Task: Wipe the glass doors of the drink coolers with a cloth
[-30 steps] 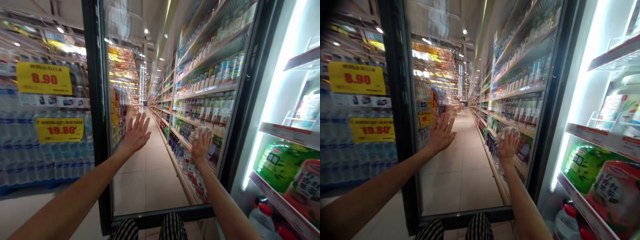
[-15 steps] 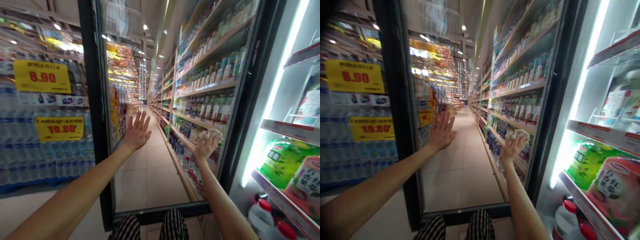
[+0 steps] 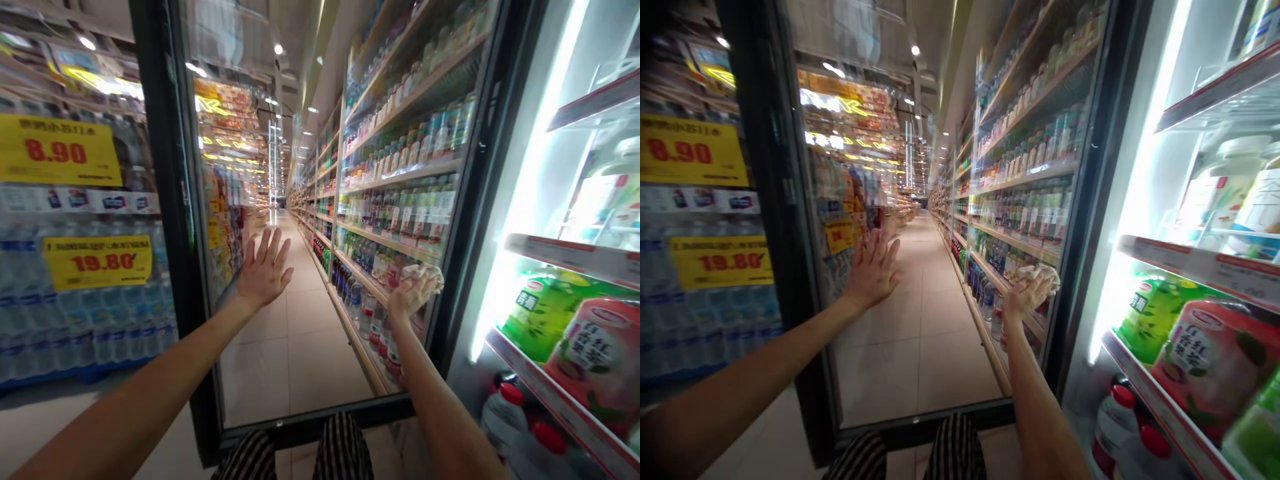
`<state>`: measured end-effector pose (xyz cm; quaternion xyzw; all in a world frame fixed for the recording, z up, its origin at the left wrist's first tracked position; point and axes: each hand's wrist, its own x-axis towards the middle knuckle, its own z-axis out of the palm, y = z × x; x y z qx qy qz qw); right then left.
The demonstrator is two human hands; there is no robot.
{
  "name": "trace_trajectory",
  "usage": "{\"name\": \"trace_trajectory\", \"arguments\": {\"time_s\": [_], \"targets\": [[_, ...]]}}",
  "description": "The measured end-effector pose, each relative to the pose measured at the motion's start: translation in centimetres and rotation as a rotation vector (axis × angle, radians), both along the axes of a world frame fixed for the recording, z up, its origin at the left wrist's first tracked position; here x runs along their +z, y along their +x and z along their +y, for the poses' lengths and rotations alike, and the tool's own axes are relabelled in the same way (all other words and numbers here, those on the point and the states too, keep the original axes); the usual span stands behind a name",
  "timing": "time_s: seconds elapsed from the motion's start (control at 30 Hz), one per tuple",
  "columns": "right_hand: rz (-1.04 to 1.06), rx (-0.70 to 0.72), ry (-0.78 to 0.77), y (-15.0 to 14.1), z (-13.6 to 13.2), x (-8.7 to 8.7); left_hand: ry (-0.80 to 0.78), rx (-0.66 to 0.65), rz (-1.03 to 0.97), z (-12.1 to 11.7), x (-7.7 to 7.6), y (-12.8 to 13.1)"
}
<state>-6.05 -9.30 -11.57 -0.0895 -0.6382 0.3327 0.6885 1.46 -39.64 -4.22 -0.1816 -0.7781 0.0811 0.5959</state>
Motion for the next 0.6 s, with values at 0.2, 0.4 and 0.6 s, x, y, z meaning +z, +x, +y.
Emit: {"name": "trace_trajectory", "arguments": {"time_s": [0.2,0.4,0.6], "targets": [[-0.030,0.247,0.904,3.0,-8.1,-2.6,-0.010,0.014,0.036,-0.1,-0.1,-0.3],[-0.042,0.058,0.246,0.7,-1.4,-2.2,-0.002,0.022,0.002,0.2,-0.3,0.1],[-0.043,0.235,0.695,3.4,-7.9,-3.3,-0.038,0.010,0.000,-0.1,-2.3,0.1]]}}
